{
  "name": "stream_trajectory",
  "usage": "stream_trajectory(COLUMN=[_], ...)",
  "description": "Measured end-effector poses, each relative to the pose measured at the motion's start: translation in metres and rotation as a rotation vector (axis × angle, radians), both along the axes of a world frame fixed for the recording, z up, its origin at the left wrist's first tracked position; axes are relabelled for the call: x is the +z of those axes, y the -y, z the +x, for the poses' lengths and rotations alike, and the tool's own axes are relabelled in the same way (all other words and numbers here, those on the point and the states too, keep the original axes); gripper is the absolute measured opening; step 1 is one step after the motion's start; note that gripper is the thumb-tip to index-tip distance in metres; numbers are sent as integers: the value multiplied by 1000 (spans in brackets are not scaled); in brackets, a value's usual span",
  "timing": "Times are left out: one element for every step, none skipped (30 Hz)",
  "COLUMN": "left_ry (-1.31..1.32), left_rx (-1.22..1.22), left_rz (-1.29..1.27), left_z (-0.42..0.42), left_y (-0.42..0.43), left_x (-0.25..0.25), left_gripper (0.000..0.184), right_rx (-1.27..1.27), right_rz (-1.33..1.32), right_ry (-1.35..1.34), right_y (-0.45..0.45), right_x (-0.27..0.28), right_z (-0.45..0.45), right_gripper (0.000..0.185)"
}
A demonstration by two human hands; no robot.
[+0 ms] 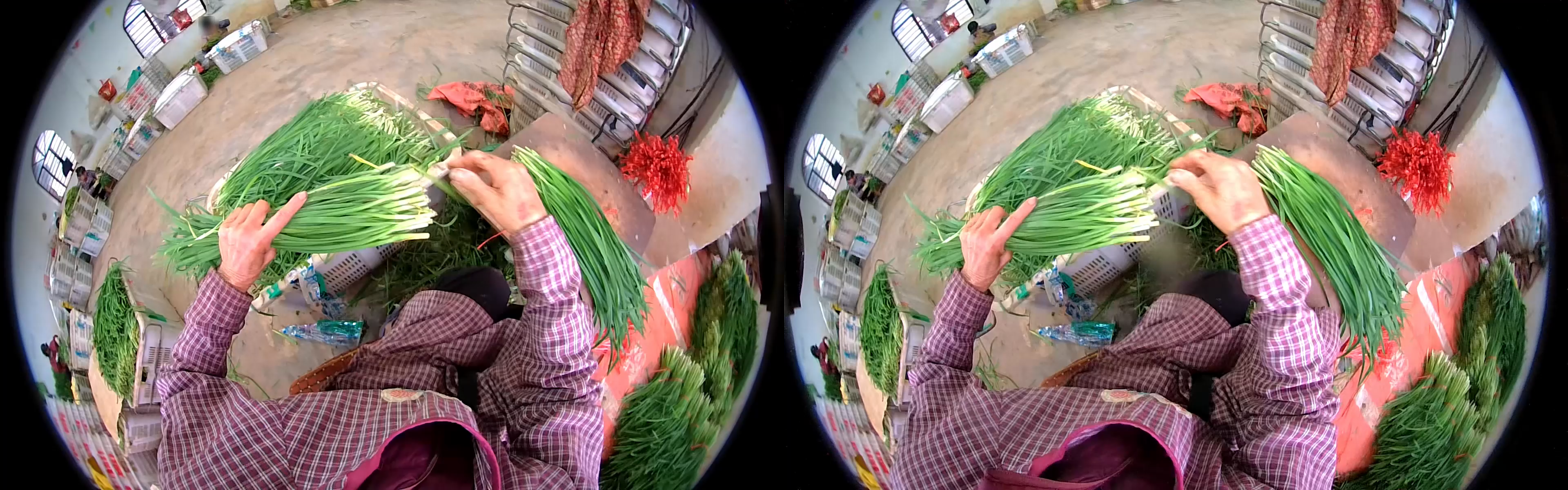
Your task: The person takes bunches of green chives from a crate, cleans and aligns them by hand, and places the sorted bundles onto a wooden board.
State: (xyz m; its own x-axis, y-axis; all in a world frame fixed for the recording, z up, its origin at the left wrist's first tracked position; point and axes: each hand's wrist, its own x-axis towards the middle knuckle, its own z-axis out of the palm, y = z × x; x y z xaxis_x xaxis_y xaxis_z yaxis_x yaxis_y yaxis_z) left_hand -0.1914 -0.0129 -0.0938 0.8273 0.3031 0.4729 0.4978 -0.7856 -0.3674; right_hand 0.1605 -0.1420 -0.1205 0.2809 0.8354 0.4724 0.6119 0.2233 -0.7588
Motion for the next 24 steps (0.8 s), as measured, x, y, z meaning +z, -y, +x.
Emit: stream_trajectory(left_ry=[-19,-17,-18,-29,-40,-40,-39,-44,-49,-45,-45,-52,-59,-59,-58,-56,-55,-60,-68,-69,-65,-61,-61,-60], left_rx=[-15,-39,-40,-49,-59,-81,-85,-103,-119,-126,-124,-122,-121,-120,-113,-106,-106,-98,-91,-95,-108,-120,-121,-131], left_rz=[22,35,34,48,64,66,68,57,45,57,55,59,63,61,56,50,49,55,61,59,65,71,71,79], left_z=[1,4,6,9,10,11,13,15,17,18,17,16,14,12,10,8,8,7,7,8,9,11,12,14], left_y=[1,2,3,5,6,6,7,10,11,11,11,11,10,10,8,8,8,8,8,8,7,6,7,8], left_x=[1,1,1,2,2,2,4,7,8,7,7,7,6,6,5,4,4,5,5,5,5,5,5,6], left_gripper=[87,85,85,83,82,81,81,81,80,80,80,80,80,80,80,80,80,79,78,78,79,80,80,80], right_rx=[0,-9,-9,7,22,18,42,69,69,165,260,246,193,183,170,193,215,167,106,69,31,70,100,123], right_rz=[97,-31,-33,20,74,75,18,-39,-40,-106,-170,-188,-277,-220,-161,-114,-67,-210,-240,-182,-123,-139,-144,-171], right_ry=[345,258,257,329,401,399,460,521,521,331,140,-7,-320,-495,-670,-622,-575,-317,-159,109,380,383,417,429], right_y=[-3,-5,-12,-22,-29,-34,-38,-42,-45,-48,-51,-49,-40,-42,-43,-37,-33,-21,-14,-13,-12,-8,-9,-13], right_x=[8,19,19,20,19,19,19,19,17,15,12,9,17,5,-7,-9,-11,3,9,10,12,19,21,20], right_z=[-8,-16,-22,-26,-30,-35,-39,-40,-39,-39,-38,-35,-37,-24,-8,3,10,8,-4,-13,-20,-30,-38,-43], right_gripper=[24,30,30,29,28,28,28,27,27,27,26,22,19,19,20,20,21,23,24,25,26,26,22,22])
